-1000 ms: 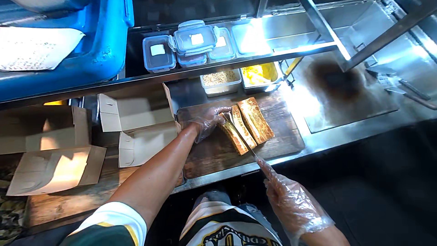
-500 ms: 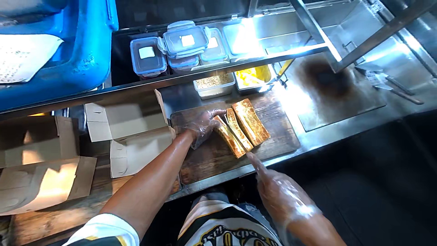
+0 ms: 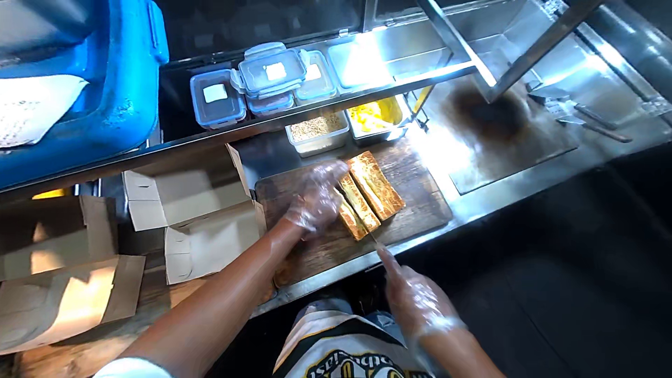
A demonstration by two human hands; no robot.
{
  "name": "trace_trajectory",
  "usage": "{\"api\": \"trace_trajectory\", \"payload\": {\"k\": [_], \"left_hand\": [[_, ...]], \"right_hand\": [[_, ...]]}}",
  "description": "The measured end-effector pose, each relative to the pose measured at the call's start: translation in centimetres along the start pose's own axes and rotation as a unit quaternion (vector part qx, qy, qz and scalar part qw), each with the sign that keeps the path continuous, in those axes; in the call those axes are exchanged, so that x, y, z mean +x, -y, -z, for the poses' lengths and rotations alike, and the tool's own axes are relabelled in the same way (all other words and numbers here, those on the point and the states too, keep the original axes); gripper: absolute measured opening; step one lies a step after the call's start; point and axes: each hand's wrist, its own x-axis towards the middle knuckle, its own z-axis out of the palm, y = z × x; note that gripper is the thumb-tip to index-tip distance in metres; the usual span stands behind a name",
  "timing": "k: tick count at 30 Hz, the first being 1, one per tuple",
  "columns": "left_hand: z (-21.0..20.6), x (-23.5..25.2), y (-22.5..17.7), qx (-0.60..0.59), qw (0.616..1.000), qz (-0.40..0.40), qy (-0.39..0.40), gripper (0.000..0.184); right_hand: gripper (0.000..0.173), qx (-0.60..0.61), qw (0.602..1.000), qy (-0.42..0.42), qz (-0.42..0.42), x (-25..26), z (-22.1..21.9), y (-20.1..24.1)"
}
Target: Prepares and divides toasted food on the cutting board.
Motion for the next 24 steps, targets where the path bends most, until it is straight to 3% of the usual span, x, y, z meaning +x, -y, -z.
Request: {"api": "trace_trajectory", "payload": {"k": [3,7,11,13,15,18,22,24], "left_hand": [[-2.8,-1.8,-2.6,0.043,0.989,-0.129,0.057,0.062],[-3.9,-2.5,-2.4,0.100,0.979,-0.131,0.117,0.066],[-5.0,-2.7,-2.1,0.102,0.982,-0.131,0.088,0.069],[-4.9,-2.5,-1.9,0.096,0.983,-0.135,0.082,0.070],[-4.0,-2.5,-1.6,0.067,0.982,-0.144,0.097,0.072],[-1.9,-1.8,-0.5,0.029,0.978,-0.172,0.116,0.077],[0.3,0.1,1.5,0.112,0.951,-0.235,0.170,0.103],[0.3,1.4,2.0,0.149,0.933,-0.273,0.180,0.094]], "right_hand": [[0.064,-0.018,1.000,0.005,0.002,1.2,-0.1,-0.1],[0.069,-0.004,0.999,-0.031,0.029,-2.8,-1.5,-3.7],[0.066,0.004,0.999,0.005,0.033,4.0,-2.5,-1.4],[0.066,0.003,0.999,0.004,0.049,4.8,-2.4,-1.9],[0.064,0.010,0.997,-0.030,0.074,2.1,-3.4,-4.6],[0.064,0.054,0.973,-0.166,0.152,-3.0,-6.6,-10.7],[0.052,0.142,0.933,-0.260,0.204,-5.6,-10.9,-15.5],[0.051,0.160,0.929,-0.271,0.197,-5.3,-11.8,-16.0]]}}
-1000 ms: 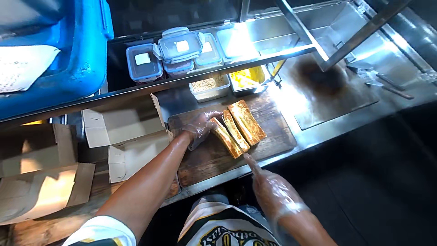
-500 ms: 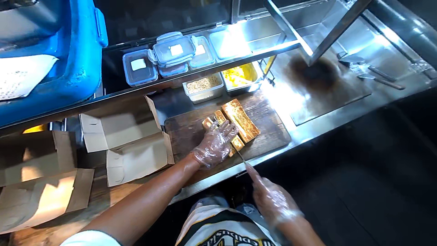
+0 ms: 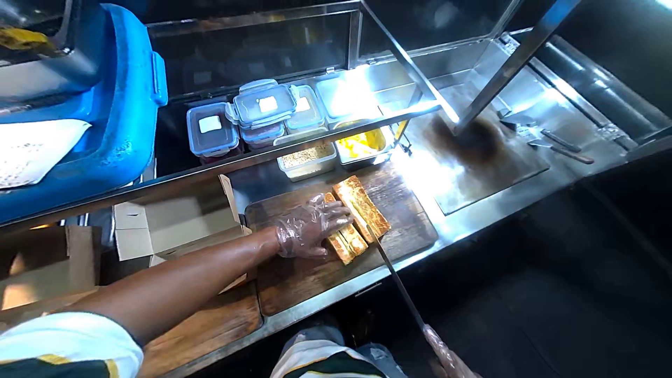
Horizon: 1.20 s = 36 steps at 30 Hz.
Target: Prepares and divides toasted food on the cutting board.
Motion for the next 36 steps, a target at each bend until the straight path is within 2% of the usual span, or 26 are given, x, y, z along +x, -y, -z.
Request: {"api": "trace_trajectory", "payload": {"k": [2,5,7,9,11,13,14,15,17,19,20,21,22,26,33,36], "left_hand": [[0.3,1.3,0.2,0.039,0.999,-0.028,0.024,0.080],[1.2,3.7,0.0,0.064,0.989,-0.051,0.120,0.073],[3.0,5.2,-0.3,0.039,0.980,-0.038,0.192,0.062],[5.3,5.8,-0.3,-0.039,0.958,0.026,0.285,0.051],[5.3,4.7,0.8,-0.185,0.914,0.136,0.334,0.048],[4.0,1.7,1.7,-0.380,0.834,0.264,0.301,0.046],[3.3,0.4,1.6,-0.422,0.805,0.314,0.272,0.047],[2.7,-0.5,1.2,-0.401,0.813,0.344,0.244,0.045],[2.4,-1.3,-0.9,-0.262,0.880,0.355,0.174,0.051],[2.1,-1.5,-3.8,-0.150,0.922,0.339,0.108,0.088],[1.7,-1.3,-5.2,-0.118,0.929,0.340,0.084,0.108],[1.3,-1.0,-6.5,-0.097,0.930,0.346,0.074,0.120],[0.9,-0.5,-7.4,-0.086,0.928,0.356,0.070,0.122],[-0.3,0.1,-8.6,-0.082,0.925,0.370,0.037,0.107],[-1.0,0.3,-8.6,-0.056,0.927,0.371,-0.009,0.105],[-0.8,0.6,-8.9,-0.054,0.920,0.386,0.027,0.103]], "right_hand": [[0.050,0.009,1.000,-0.017,-0.008,0.4,-0.5,0.0],[0.049,0.039,0.997,-0.068,-0.007,1.6,-1.4,0.7],[0.049,0.047,0.995,-0.086,-0.007,2.1,-1.7,1.3],[0.048,0.048,0.994,-0.094,-0.005,2.1,-1.7,1.4],[0.048,0.056,0.993,-0.108,-0.009,1.6,-1.7,1.0],[0.049,0.064,0.992,-0.101,-0.038,0.9,-1.5,0.5],[0.050,0.067,0.992,-0.093,-0.053,0.6,-1.3,0.3],[0.051,0.070,0.992,-0.088,-0.061,0.4,-1.1,0.0],[0.051,0.072,0.992,-0.088,-0.061,-0.4,-0.8,-0.6],[0.052,0.071,0.992,-0.086,-0.058,-0.9,-0.6,-1.3],[0.052,0.070,0.993,-0.080,-0.055,-1.0,-0.5,-1.6],[0.052,0.070,0.994,-0.074,-0.046,-1.0,-0.4,-1.8],[0.052,0.068,0.995,-0.069,-0.037,-1.1,-0.3,-2.0],[0.050,0.064,0.996,-0.068,0.012,-1.4,0.7,-2.9],[0.051,0.079,0.994,-0.080,-0.001,-3.8,0.2,-4.9],[0.051,0.091,0.994,-0.060,-0.014,-4.2,-1.2,-5.7]]}}
